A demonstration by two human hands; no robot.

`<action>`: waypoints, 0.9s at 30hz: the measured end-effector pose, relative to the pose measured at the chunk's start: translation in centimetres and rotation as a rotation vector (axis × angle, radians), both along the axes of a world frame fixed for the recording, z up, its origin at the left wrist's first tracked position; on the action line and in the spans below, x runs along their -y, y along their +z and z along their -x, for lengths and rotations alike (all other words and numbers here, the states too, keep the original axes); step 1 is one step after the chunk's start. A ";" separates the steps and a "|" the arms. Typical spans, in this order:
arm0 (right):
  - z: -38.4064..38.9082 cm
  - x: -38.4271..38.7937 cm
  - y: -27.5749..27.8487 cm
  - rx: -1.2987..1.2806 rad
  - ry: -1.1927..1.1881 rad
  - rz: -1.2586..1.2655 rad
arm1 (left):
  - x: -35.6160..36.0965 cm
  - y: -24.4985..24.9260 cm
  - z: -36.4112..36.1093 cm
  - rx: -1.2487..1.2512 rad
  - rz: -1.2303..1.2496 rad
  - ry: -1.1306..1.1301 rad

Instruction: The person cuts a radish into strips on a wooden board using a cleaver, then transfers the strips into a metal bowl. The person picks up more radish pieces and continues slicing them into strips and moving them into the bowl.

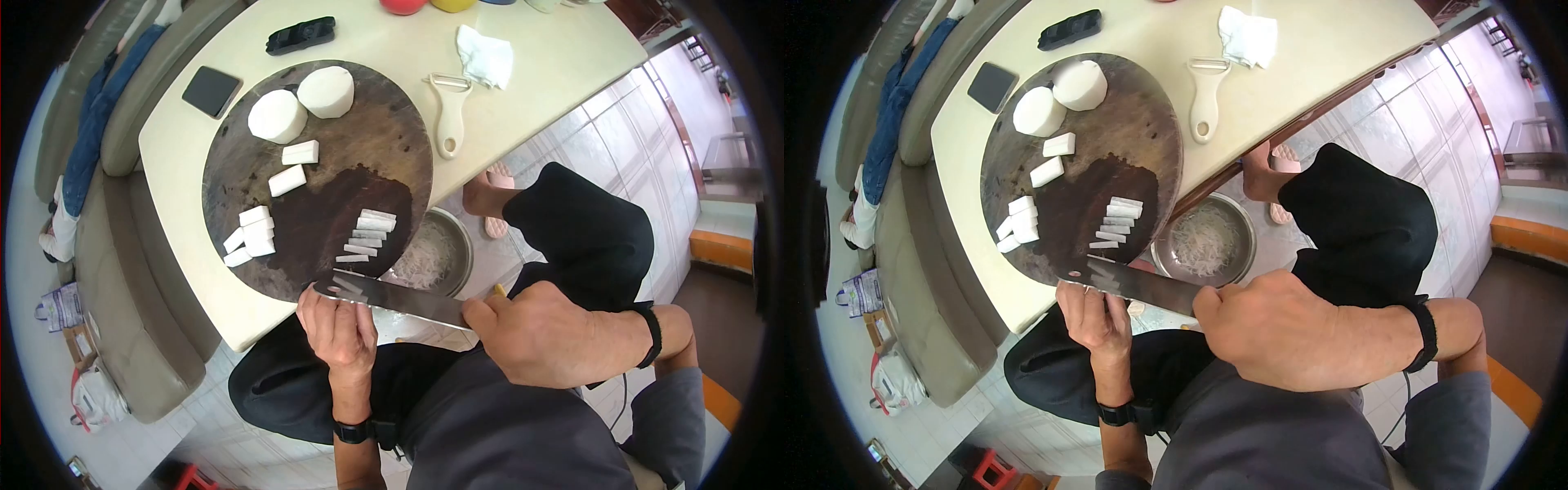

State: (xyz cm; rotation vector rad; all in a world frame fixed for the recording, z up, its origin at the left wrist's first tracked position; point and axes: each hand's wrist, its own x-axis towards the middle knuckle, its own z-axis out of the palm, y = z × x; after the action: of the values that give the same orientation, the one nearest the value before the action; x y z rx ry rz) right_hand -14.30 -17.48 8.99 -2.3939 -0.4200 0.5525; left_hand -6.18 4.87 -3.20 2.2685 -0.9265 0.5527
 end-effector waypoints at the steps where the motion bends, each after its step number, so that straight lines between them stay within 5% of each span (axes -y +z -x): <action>1: -0.1 -0.1 0.1 -0.003 -0.007 0.001 | 0.0 0.0 0.0 -0.003 0.001 -0.007; 13: -2.3 -3.4 -2.5 0.204 -0.041 -0.018 | -0.7 -0.6 0.3 -0.057 -0.022 -0.001; 27: -1.6 -1.4 -0.6 -0.053 -0.060 -0.022 | -0.3 -0.6 0.1 0.017 0.006 0.004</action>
State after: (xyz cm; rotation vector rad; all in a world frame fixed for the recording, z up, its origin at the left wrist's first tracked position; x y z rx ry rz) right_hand -12.73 -16.07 8.43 -2.3570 -0.3284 0.5801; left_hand -6.23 5.21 -3.79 2.2641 -0.9274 0.5766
